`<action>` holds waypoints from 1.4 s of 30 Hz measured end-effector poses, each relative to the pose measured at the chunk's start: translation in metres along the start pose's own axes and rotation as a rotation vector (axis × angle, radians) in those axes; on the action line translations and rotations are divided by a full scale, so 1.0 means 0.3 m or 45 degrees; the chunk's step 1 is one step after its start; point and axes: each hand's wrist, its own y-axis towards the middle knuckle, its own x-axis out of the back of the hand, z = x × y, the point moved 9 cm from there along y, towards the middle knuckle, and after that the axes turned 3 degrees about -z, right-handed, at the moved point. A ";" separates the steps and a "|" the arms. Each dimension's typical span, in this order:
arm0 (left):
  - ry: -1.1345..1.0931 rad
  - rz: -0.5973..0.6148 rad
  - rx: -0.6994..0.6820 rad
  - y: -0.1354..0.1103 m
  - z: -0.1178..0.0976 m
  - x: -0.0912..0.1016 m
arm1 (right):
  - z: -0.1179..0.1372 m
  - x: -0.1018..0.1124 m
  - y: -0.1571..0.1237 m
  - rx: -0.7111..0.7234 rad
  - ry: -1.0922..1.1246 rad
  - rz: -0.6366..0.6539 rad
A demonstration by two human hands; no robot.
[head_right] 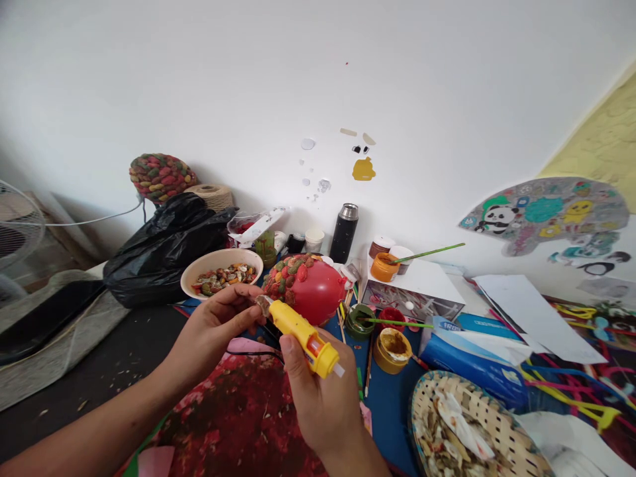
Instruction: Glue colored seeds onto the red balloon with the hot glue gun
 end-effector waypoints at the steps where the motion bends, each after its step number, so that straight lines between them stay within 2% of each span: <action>1: 0.002 0.001 -0.002 0.000 0.000 0.001 | -0.002 0.000 0.000 -0.006 0.011 0.002; 42: -0.036 -0.081 -0.037 0.003 -0.022 0.017 | -0.008 -0.014 -0.001 -0.014 -0.011 0.045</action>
